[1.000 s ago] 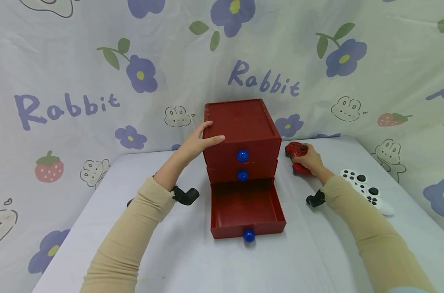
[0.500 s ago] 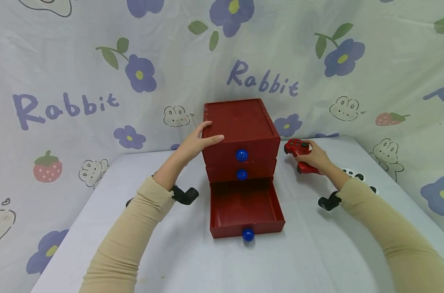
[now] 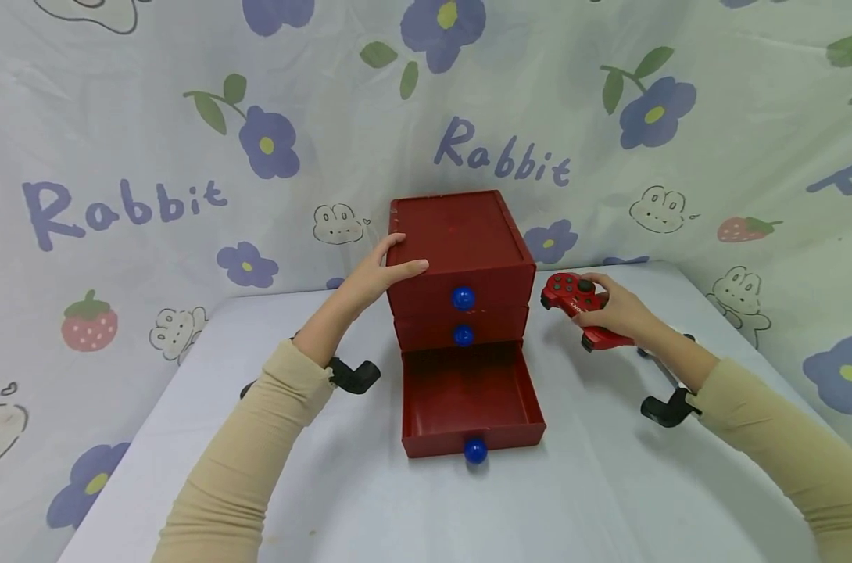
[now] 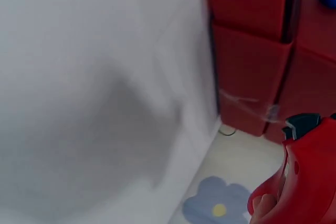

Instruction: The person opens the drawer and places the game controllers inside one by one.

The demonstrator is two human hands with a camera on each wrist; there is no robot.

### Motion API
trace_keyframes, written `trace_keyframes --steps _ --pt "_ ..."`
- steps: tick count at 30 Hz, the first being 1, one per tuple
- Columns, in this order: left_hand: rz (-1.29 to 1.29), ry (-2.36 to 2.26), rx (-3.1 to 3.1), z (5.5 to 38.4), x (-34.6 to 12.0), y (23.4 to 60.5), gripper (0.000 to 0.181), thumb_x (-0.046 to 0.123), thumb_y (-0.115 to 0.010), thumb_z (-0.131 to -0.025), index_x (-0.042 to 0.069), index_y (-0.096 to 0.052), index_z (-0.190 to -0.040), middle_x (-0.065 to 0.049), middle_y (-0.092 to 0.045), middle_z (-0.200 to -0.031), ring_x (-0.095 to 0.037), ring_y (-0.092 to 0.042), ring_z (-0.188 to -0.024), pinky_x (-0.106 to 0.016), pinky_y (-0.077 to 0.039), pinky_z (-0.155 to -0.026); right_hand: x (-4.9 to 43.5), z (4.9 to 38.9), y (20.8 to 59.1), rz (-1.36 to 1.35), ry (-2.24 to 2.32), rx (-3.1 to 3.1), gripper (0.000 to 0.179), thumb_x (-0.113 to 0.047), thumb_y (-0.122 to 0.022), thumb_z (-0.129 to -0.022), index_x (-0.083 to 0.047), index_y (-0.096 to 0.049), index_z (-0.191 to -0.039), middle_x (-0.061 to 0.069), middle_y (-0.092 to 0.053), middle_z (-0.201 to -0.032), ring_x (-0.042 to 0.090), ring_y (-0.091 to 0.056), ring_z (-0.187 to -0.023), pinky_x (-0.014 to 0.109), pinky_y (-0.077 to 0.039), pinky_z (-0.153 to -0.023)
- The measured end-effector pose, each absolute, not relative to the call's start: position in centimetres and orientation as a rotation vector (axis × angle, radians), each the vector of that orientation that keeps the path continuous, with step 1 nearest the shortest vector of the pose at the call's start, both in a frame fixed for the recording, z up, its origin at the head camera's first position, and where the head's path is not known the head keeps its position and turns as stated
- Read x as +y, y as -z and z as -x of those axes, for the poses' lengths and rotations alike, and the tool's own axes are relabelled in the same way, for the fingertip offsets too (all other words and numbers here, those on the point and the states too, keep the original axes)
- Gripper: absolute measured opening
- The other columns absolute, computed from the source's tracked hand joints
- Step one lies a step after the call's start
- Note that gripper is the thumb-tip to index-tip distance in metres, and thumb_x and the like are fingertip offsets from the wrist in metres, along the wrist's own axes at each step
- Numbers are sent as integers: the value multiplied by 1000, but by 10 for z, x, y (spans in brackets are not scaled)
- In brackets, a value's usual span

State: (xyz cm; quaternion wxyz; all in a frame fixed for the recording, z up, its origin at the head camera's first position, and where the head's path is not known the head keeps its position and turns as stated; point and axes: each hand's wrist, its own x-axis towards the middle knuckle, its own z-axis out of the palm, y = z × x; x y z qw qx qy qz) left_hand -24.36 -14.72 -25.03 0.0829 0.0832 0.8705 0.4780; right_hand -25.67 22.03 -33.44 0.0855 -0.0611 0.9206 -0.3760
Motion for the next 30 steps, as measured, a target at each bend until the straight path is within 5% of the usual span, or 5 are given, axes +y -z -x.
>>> trace_keyframes --steps 9,30 --pt "-245 -1428 2577 221 -139 231 67 41 -51 -78 23 -15 -132 -1 -8 -137 -22 -9 -124 -48 -17 -95 220 227 318 255 1137 2680 75 -33 -66 -67 -23 -22 -128 22 -41 -112 30 -48 -85 31 -47 -59" --pt "-255 -1431 2596 237 -144 245 72 51 -54 -72 29 -17 -130 2 -9 -137 -20 -11 -123 -49 -19 -94 192 182 289 545 982 2486 66 -23 -69 -61 -34 -35 -117 13 -40 -115 29 -41 -94 30 -46 -59"
